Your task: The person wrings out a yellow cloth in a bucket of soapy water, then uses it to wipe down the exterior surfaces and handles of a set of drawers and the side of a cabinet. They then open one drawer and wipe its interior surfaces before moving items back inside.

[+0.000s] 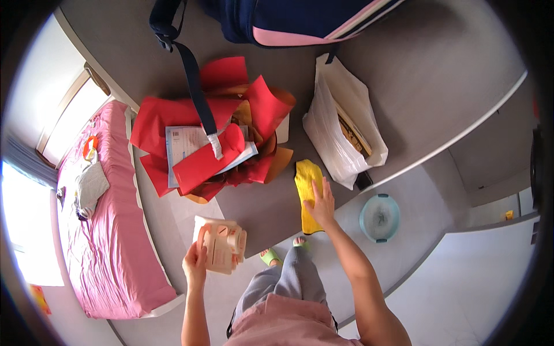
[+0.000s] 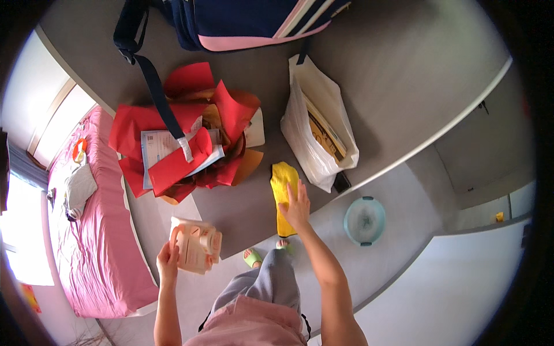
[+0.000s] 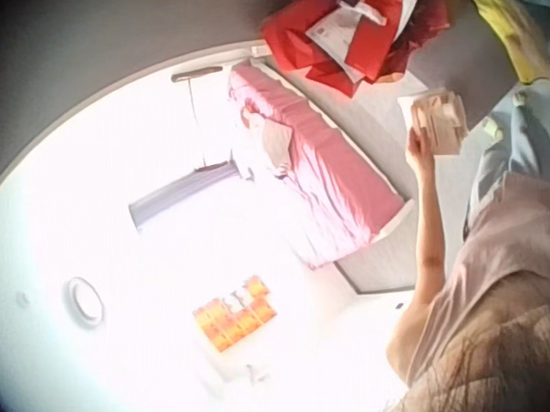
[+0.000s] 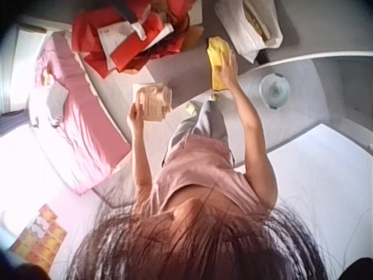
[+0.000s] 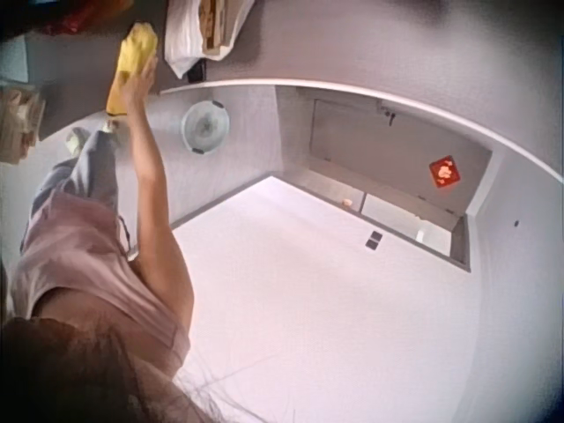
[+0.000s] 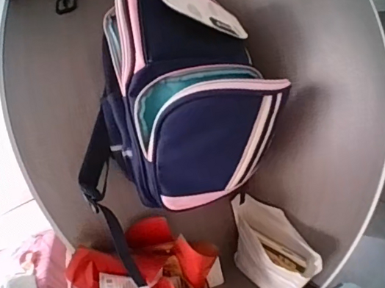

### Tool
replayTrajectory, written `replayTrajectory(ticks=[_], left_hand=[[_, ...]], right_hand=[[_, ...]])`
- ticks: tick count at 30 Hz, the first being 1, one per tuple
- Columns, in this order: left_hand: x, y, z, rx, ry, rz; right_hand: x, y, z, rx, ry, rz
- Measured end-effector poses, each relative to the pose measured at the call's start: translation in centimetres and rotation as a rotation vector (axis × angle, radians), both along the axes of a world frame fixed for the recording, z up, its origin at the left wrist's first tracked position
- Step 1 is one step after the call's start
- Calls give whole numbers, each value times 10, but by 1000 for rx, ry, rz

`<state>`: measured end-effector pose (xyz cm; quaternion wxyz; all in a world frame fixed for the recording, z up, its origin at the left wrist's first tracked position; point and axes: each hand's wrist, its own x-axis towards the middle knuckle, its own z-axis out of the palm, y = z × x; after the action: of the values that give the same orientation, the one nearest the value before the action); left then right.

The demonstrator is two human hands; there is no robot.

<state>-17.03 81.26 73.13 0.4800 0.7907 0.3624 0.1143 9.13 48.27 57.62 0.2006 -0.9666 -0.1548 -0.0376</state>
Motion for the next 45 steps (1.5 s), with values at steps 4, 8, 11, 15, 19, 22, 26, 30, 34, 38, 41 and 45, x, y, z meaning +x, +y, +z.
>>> replayTrajectory(ticks=[4, 8, 11, 15, 19, 22, 26, 30, 34, 38, 41, 45], left_hand=[[-9, -11, -1, -168, 4, 129], [-15, -25, 1, -262, -26, 255], [-9, -36, 10, -330, -37, 322], [-19, -47, 12, -330, -129, 408], [-20, -60, 18, -334, -152, 493], [-23, -59, 25, -325, -172, 511], [-25, -59, 20, -321, -146, 527], [-25, -68, 17, -327, -188, 552], [-27, -80, 22, -293, -221, 631], [-31, -80, 21, -246, -235, 697], [-21, -81, 21, -257, -302, 686], [-18, -87, 24, -284, -303, 680]], right_hand=[[27, 8, -23, -6, -4, 172], [89, 13, -29, -48, -134, 299], [125, 33, -34, -23, -163, 76], [51, 92, -42, 76, -111, -3], [-63, 139, -18, 115, 13, 354], [-68, 132, -14, 216, 77, 518], [19, 79, -28, 110, 37, 400], [97, 48, -33, 11, -142, -13], [37, 80, -32, 52, -129, -79], [-73, 133, -20, 202, 185, 412], [-95, 146, -46, 166, -85, 718], [-66, 107, -23, 326, 38, 1113]])
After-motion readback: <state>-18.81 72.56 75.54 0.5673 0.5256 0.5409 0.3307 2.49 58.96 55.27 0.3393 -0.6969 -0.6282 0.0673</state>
